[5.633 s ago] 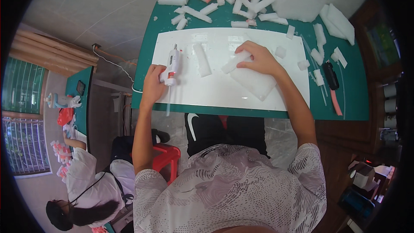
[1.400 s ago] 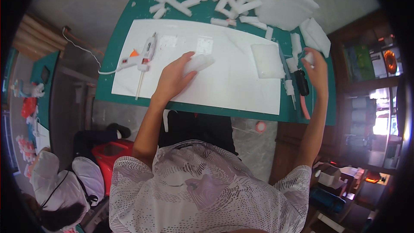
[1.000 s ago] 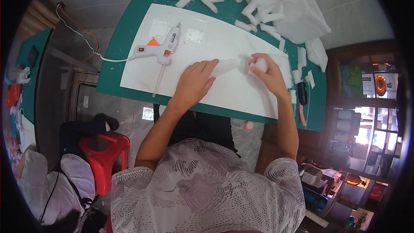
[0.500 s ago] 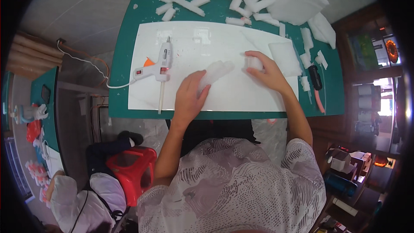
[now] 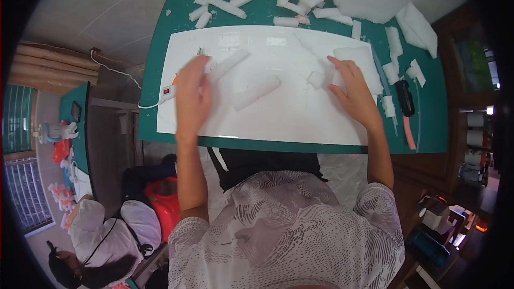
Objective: The person assembles foam structures by applying hot glue to foam pieces using a hot glue gun and joining the pieces together by hand.
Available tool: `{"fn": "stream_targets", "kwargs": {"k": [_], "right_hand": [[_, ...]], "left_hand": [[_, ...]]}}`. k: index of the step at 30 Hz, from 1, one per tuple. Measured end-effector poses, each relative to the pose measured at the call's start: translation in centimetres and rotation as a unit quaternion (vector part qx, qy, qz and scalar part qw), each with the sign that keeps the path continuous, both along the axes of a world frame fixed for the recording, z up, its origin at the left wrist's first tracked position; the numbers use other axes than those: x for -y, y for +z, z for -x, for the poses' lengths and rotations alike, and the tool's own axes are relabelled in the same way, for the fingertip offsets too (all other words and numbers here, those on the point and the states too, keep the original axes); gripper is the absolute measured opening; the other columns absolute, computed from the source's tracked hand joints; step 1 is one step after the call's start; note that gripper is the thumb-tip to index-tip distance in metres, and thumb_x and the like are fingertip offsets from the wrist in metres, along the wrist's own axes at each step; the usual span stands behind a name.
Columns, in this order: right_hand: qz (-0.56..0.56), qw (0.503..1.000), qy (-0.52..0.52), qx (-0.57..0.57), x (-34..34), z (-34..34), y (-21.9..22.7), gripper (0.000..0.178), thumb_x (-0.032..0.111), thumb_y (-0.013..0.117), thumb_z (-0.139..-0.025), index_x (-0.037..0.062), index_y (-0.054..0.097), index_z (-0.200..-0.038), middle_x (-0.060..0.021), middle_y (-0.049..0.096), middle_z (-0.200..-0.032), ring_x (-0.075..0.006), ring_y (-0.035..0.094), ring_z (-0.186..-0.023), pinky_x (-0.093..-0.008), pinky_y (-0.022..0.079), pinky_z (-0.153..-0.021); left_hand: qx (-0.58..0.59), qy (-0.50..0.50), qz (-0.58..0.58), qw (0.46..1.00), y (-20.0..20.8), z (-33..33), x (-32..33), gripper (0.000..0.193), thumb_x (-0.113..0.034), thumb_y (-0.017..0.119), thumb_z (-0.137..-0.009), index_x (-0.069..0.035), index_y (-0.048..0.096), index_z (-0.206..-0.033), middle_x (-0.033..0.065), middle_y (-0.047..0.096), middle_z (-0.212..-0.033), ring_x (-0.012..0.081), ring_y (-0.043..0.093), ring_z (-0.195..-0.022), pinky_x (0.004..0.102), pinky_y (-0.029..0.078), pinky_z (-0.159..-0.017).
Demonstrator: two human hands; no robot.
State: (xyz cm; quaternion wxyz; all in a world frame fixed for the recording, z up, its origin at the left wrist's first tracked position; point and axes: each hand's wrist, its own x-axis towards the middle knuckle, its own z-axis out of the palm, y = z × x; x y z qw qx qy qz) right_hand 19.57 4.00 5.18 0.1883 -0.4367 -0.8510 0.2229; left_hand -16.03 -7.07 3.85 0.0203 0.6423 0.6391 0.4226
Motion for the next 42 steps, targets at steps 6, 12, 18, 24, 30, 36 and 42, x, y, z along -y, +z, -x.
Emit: {"fn": "stream_targets", "kwargs": {"k": [6, 12, 18, 24, 30, 36, 42], "right_hand": [[-0.209, 0.971, -0.022, 0.110, 3.1, 1.6, -0.4, 0.068, 0.006, 0.073, -0.082, 0.0142, 0.050, -0.145, -0.0144, 0.038, -0.155, -0.0365, 0.038, -0.140, -0.0467, 0.035, -0.114], [-0.151, 0.955, 0.255, 0.015, 1.7, 10.2, -2.6, 0.060, 0.014, 0.073, -0.084, 0.0122, 0.054, -0.142, -0.0133, 0.051, -0.143, -0.0331, 0.047, -0.132, -0.0453, 0.038, -0.108], [-0.093, 0.974, 0.207, -0.014, 1.3, 12.2, -3.2, 0.034, 0.014, 0.072, -0.086, 0.0052, 0.063, -0.117, -0.0115, 0.062, -0.108, -0.0311, 0.058, -0.103, -0.0416, 0.046, -0.093], [-0.084, 0.983, 0.140, -0.088, 0.9, 12.6, -4.3, 0.028, 0.012, 0.071, -0.086, 0.0029, 0.064, -0.112, -0.0138, 0.061, -0.107, -0.0332, 0.058, -0.102, -0.0392, 0.048, -0.089], [-0.064, 0.986, 0.129, -0.088, 0.5, 12.3, -5.1, 0.028, 0.012, 0.070, -0.086, 0.0029, 0.065, -0.113, -0.0138, 0.061, -0.106, -0.0322, 0.057, -0.103, -0.0383, 0.048, -0.090], [-0.065, 0.981, 0.152, -0.105, 0.0, 12.0, -5.0, 0.026, 0.011, 0.070, -0.087, 0.0031, 0.065, -0.111, -0.0114, 0.061, -0.105, -0.0295, 0.056, -0.099, -0.0387, 0.048, -0.086], [-0.086, 0.978, 0.150, -0.114, -0.3, 11.4, -5.7, 0.024, 0.010, 0.069, -0.085, 0.0041, 0.065, -0.107, -0.0095, 0.061, -0.105, -0.0287, 0.056, -0.102, -0.0394, 0.046, -0.088]], "left_hand": [[-0.206, 0.081, 0.179, 0.959, 1.1, 7.7, 4.7, 0.056, 0.010, 0.054, -0.078, -0.004, 0.056, -0.132, 0.0195, 0.057, -0.134, 0.0393, 0.053, -0.123, 0.0464, 0.044, -0.103], [-0.196, -0.009, 0.233, 0.953, -0.3, 9.5, 3.4, 0.058, 0.004, 0.059, -0.079, -0.008, 0.055, -0.136, 0.0189, 0.058, -0.130, 0.0364, 0.055, -0.120, 0.0465, 0.044, -0.100], [-0.196, -0.055, 0.215, 0.955, -1.0, 11.3, 2.8, 0.056, -0.001, 0.062, -0.079, -0.012, 0.057, -0.133, 0.0178, 0.058, -0.126, 0.0351, 0.056, -0.115, 0.0461, 0.044, -0.094], [-0.270, -0.013, 0.161, 0.949, -1.2, 10.2, 3.3, 0.048, 0.000, 0.066, -0.076, -0.010, 0.061, -0.123, 0.0162, 0.052, -0.131, 0.0346, 0.057, -0.111, 0.0452, 0.046, -0.092], [-0.070, 0.059, 0.061, 0.994, -1.2, 13.0, 7.0, 0.043, 0.005, 0.065, -0.079, -0.008, 0.062, -0.120, 0.0152, 0.055, -0.129, 0.0306, 0.059, -0.103, 0.0403, 0.050, -0.090], [0.297, -0.025, 0.184, 0.937, -0.9, 7.6, 8.3, 0.022, -0.010, 0.069, -0.090, -0.001, 0.066, -0.110, 0.0010, 0.061, -0.084, 0.0094, 0.053, -0.071, 0.0257, 0.044, -0.064], [0.183, -0.060, 0.243, 0.951, 0.4, 1.8, 4.9, 0.012, -0.009, 0.065, -0.092, 0.000, 0.060, -0.098, 0.0021, 0.051, -0.069, 0.0095, 0.044, -0.063, 0.0272, 0.037, -0.055]]}}
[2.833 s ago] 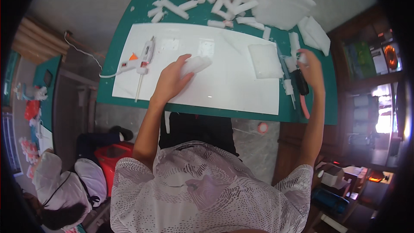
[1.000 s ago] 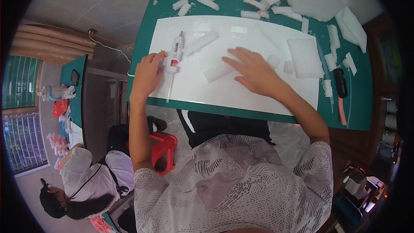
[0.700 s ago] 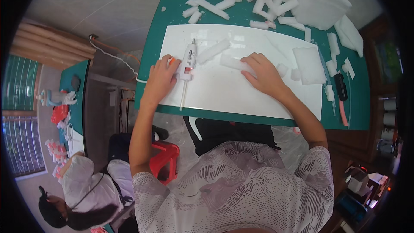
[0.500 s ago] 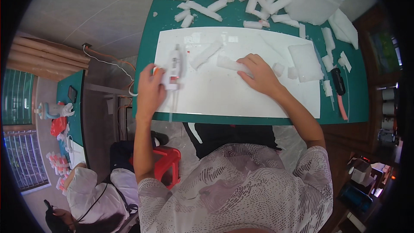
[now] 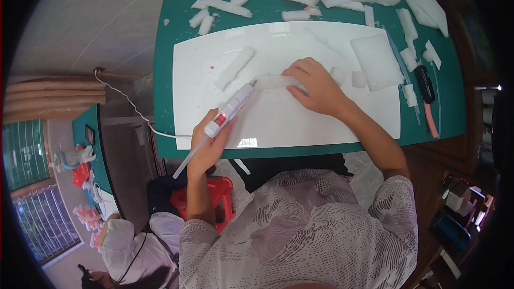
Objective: The person assembles foam structures by applying hot glue to foam pieces using a hot glue gun and joining the pieces together by hand.
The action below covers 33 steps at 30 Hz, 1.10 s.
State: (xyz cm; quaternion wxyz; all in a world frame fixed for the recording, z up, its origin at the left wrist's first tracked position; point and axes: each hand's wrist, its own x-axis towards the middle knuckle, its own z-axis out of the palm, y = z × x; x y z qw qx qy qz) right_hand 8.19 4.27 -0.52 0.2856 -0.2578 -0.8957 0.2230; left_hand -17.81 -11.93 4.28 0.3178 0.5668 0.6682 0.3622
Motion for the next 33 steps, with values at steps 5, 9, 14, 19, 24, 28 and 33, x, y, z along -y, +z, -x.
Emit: {"fn": "stream_targets", "kwargs": {"k": [5, 9, 14, 19, 24, 28, 33], "right_hand": [[0.011, 1.000, -0.022, 0.016, -0.1, -0.9, 0.6, 0.024, 0.008, 0.068, -0.082, 0.0021, 0.064, -0.105, -0.0134, 0.061, -0.104, -0.0324, 0.056, -0.101, -0.0416, 0.046, -0.090], [0.016, 1.000, -0.022, 0.012, -0.1, -1.0, 0.7, 0.024, 0.008, 0.067, -0.082, 0.0020, 0.064, -0.105, -0.0138, 0.061, -0.104, -0.0325, 0.056, -0.100, -0.0410, 0.046, -0.090], [0.003, 1.000, -0.019, 0.011, -0.1, -0.8, 0.5, 0.023, 0.009, 0.067, -0.082, 0.0016, 0.064, -0.104, -0.0140, 0.061, -0.104, -0.0324, 0.056, -0.100, -0.0409, 0.047, -0.089], [0.002, 1.000, -0.015, 0.013, -0.1, -0.8, 0.4, 0.023, 0.009, 0.067, -0.083, 0.0013, 0.064, -0.104, -0.0139, 0.061, -0.104, -0.0322, 0.056, -0.099, -0.0409, 0.047, -0.088], [-0.003, 0.999, -0.021, 0.031, 0.0, -0.8, 0.3, 0.026, 0.012, 0.067, -0.082, 0.0035, 0.064, -0.106, -0.0116, 0.062, -0.105, -0.0290, 0.057, -0.101, -0.0403, 0.048, -0.090], [0.005, 0.999, -0.017, 0.032, -0.1, -0.9, 0.4, 0.026, 0.012, 0.067, -0.082, 0.0039, 0.064, -0.107, -0.0116, 0.063, -0.106, -0.0290, 0.057, -0.102, -0.0404, 0.048, -0.090], [-0.001, 0.999, -0.018, 0.028, -0.1, -0.9, 0.4, 0.026, 0.012, 0.067, -0.082, 0.0042, 0.064, -0.106, -0.0117, 0.063, -0.106, -0.0294, 0.057, -0.102, -0.0408, 0.048, -0.090]], "left_hand": [[0.011, 0.004, 0.049, 0.999, -0.7, -0.2, -0.6, 0.011, -0.008, 0.064, -0.093, 0.000, 0.057, -0.093, 0.0015, 0.049, -0.067, 0.0078, 0.042, -0.062, 0.0270, 0.035, -0.054], [0.035, 0.015, 0.048, 0.998, -1.0, -0.6, -0.5, 0.014, -0.009, 0.064, -0.094, -0.001, 0.054, -0.088, 0.0012, 0.047, -0.066, 0.0069, 0.041, -0.062, 0.0269, 0.034, -0.053], [0.004, -0.001, 0.078, 0.997, -1.7, 0.1, -0.4, 0.015, -0.014, 0.063, -0.097, -0.002, 0.063, -0.106, -0.0030, 0.058, -0.080, 0.0035, 0.047, -0.068, 0.0227, 0.038, -0.059], [0.005, 0.007, 0.080, 0.997, -1.7, 0.0, -0.5, 0.015, -0.014, 0.063, -0.097, -0.002, 0.061, -0.105, -0.0043, 0.053, -0.074, 0.0036, 0.046, -0.066, 0.0229, 0.037, -0.057], [0.009, 0.011, 0.036, 0.999, -1.8, -0.4, -0.8, 0.016, -0.011, 0.063, -0.095, -0.001, 0.053, -0.088, -0.0001, 0.044, -0.064, 0.0071, 0.038, -0.061, 0.0280, 0.032, -0.052], [0.030, 0.020, 0.049, 0.998, -1.8, -0.3, -0.7, 0.016, -0.012, 0.064, -0.096, -0.002, 0.054, -0.088, -0.0008, 0.044, -0.065, 0.0067, 0.038, -0.061, 0.0275, 0.032, -0.052], [0.051, 0.035, 0.056, 0.997, -2.8, 0.4, -0.1, 0.013, -0.012, 0.063, -0.096, -0.001, 0.059, -0.091, -0.0003, 0.049, -0.070, 0.0056, 0.041, -0.064, 0.0256, 0.034, -0.055]]}}
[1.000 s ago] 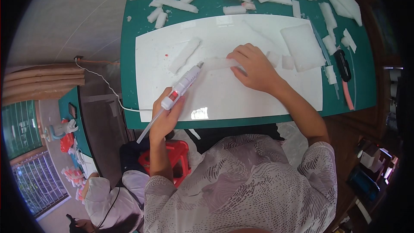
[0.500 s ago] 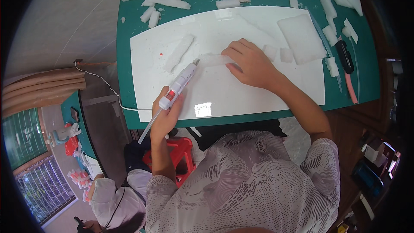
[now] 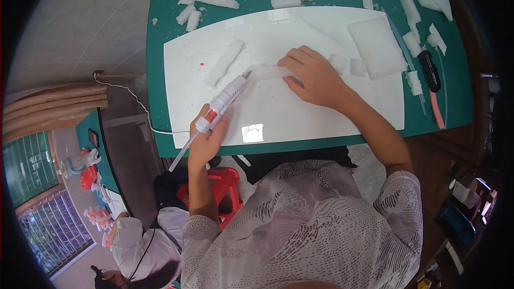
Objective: The person assembles foam structures by applying hot glue to foam pieces using a hot glue gun and joining the pieces together by hand.
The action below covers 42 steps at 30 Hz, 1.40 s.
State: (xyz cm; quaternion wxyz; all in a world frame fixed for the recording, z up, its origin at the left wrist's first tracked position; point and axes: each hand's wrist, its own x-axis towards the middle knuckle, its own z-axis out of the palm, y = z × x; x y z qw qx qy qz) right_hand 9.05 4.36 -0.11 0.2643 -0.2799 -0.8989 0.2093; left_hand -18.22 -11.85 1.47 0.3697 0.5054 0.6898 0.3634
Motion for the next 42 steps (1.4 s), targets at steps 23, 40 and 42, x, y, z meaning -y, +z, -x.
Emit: {"fn": "stream_targets", "kwargs": {"k": [23, 40, 42], "right_hand": [[0.105, 0.985, 0.005, -0.136, 0.2, -0.3, 2.4, 0.032, 0.010, 0.073, -0.086, 0.0061, 0.068, -0.118, -0.0104, 0.065, -0.107, -0.0268, 0.062, -0.100, -0.0340, 0.051, -0.088], [0.008, 0.993, 0.046, -0.111, 0.1, -0.3, 1.4, 0.034, 0.010, 0.074, -0.086, 0.0061, 0.068, -0.119, -0.0114, 0.062, -0.106, -0.0279, 0.059, -0.099, -0.0352, 0.051, -0.086], [-0.002, 0.992, 0.050, -0.118, 0.2, -0.3, 1.4, 0.034, 0.009, 0.074, -0.085, 0.0058, 0.069, -0.119, -0.0109, 0.062, -0.106, -0.0279, 0.059, -0.098, -0.0351, 0.051, -0.085]], "left_hand": [[-0.421, -0.126, -0.266, 0.858, 2.2, -0.3, 0.8, 0.045, 0.004, 0.065, -0.059, -0.005, 0.073, -0.102, 0.0112, 0.067, -0.121, 0.0234, 0.059, -0.084, 0.0346, 0.043, -0.074], [-0.478, -0.110, -0.267, 0.829, 1.8, -0.8, 0.4, 0.044, 0.008, 0.066, -0.060, -0.008, 0.076, -0.099, 0.0073, 0.068, -0.121, 0.0223, 0.058, -0.082, 0.0342, 0.044, -0.075], [-0.478, -0.110, -0.265, 0.830, 1.7, -0.8, 0.3, 0.043, 0.008, 0.066, -0.059, -0.007, 0.076, -0.099, 0.0074, 0.068, -0.121, 0.0222, 0.058, -0.082, 0.0342, 0.044, -0.075]]}}
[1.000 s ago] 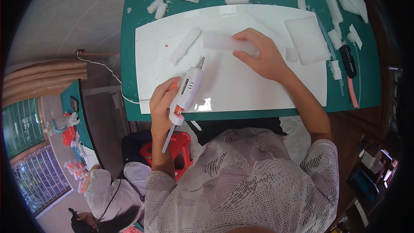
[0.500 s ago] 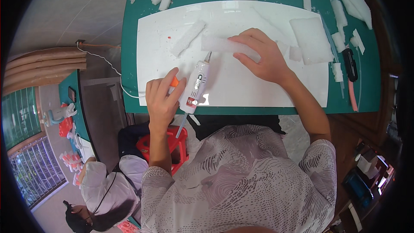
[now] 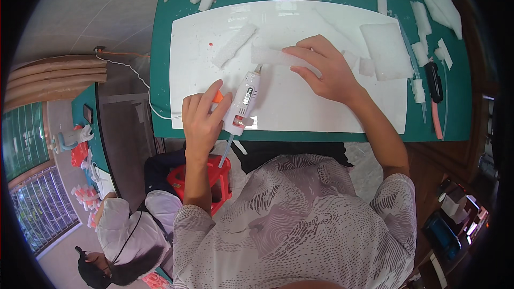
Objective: The person assembles foam structures by applying hot glue to foam pieces using a hot glue gun and joining the pieces together by hand.
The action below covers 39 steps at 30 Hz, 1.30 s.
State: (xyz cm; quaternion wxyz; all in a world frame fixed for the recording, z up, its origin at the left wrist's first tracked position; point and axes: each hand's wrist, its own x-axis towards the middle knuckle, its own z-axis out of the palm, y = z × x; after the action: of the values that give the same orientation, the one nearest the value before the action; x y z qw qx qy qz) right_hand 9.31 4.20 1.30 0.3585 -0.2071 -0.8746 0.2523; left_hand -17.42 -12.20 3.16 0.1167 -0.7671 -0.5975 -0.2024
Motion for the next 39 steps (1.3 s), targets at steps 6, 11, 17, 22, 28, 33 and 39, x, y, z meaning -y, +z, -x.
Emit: {"fn": "stream_targets", "kwargs": {"k": [6, 11, 17, 22, 28, 33, 39], "right_hand": [[-0.031, 0.999, 0.009, 0.003, 0.02, 0.16, 0.24, 0.035, 0.009, 0.075, -0.084, 0.0058, 0.069, -0.118, -0.0093, 0.063, -0.105, -0.0274, 0.058, -0.095, -0.0353, 0.051, -0.085], [-0.033, 0.999, 0.010, 0.013, 0.00, 0.13, 0.18, 0.033, 0.009, 0.073, -0.086, 0.0055, 0.069, -0.118, -0.0091, 0.065, -0.106, -0.0273, 0.059, -0.096, -0.0352, 0.051, -0.086], [-0.026, 0.999, 0.024, 0.012, -0.15, 0.20, 0.01, 0.033, 0.007, 0.073, -0.084, 0.0023, 0.069, -0.117, -0.0127, 0.066, -0.106, -0.0300, 0.059, -0.096, -0.0371, 0.050, -0.084], [-0.017, 0.999, 0.026, 0.035, -0.11, 0.10, -0.01, 0.029, 0.012, 0.071, -0.089, 0.0040, 0.069, -0.117, -0.0103, 0.067, -0.108, -0.0282, 0.059, -0.099, -0.0359, 0.050, -0.088], [-0.001, 0.998, 0.039, 0.043, -0.07, 0.14, 0.15, 0.028, 0.012, 0.070, -0.089, 0.0038, 0.069, -0.116, -0.0106, 0.067, -0.108, -0.0285, 0.059, -0.100, -0.0360, 0.050, -0.089], [0.008, 0.998, 0.043, 0.053, -0.05, 0.12, 0.26, 0.028, 0.012, 0.070, -0.090, 0.0042, 0.069, -0.117, -0.0109, 0.067, -0.108, -0.0289, 0.059, -0.101, -0.0365, 0.050, -0.090], [0.098, 0.995, 0.022, 0.004, -0.42, -0.16, 0.79, 0.029, 0.010, 0.070, -0.090, 0.0032, 0.069, -0.118, -0.0110, 0.068, -0.109, -0.0273, 0.062, -0.097, -0.0350, 0.050, -0.089]], "left_hand": [[0.010, -0.003, 0.023, 1.000, -0.16, 0.32, 0.26, 0.050, 0.006, 0.066, -0.056, -0.009, 0.073, -0.103, 0.0083, 0.066, -0.123, 0.0225, 0.060, -0.086, 0.0357, 0.043, -0.076], [0.022, -0.003, 0.026, 0.999, -0.23, 0.07, 0.02, 0.051, 0.007, 0.066, -0.055, -0.009, 0.073, -0.103, 0.0079, 0.066, -0.122, 0.0224, 0.059, -0.085, 0.0360, 0.043, -0.075], [0.016, 0.008, 0.039, 0.999, -0.22, -0.10, -0.10, 0.049, 0.007, 0.066, -0.056, -0.009, 0.072, -0.102, 0.0068, 0.066, -0.122, 0.0215, 0.058, -0.085, 0.0358, 0.042, -0.074], [0.013, 0.006, 0.048, 0.999, -0.33, 0.03, -0.06, 0.048, 0.006, 0.066, -0.056, -0.009, 0.072, -0.102, 0.0066, 0.065, -0.123, 0.0217, 0.058, -0.085, 0.0359, 0.042, -0.073], [0.022, 0.004, 0.050, 0.999, -0.51, 0.17, 0.03, 0.048, 0.006, 0.066, -0.056, -0.009, 0.072, -0.102, 0.0061, 0.065, -0.123, 0.0220, 0.057, -0.084, 0.0360, 0.042, -0.073], [0.025, 0.005, 0.055, 0.998, -0.64, 0.21, 0.00, 0.048, 0.006, 0.065, -0.056, -0.008, 0.071, -0.102, 0.0060, 0.065, -0.124, 0.0222, 0.057, -0.083, 0.0359, 0.042, -0.073], [0.036, 0.009, 0.055, 0.998, -0.57, 0.14, 0.00, 0.049, 0.006, 0.065, -0.056, -0.009, 0.071, -0.103, 0.0061, 0.065, -0.123, 0.0224, 0.057, -0.083, 0.0357, 0.042, -0.073]]}}
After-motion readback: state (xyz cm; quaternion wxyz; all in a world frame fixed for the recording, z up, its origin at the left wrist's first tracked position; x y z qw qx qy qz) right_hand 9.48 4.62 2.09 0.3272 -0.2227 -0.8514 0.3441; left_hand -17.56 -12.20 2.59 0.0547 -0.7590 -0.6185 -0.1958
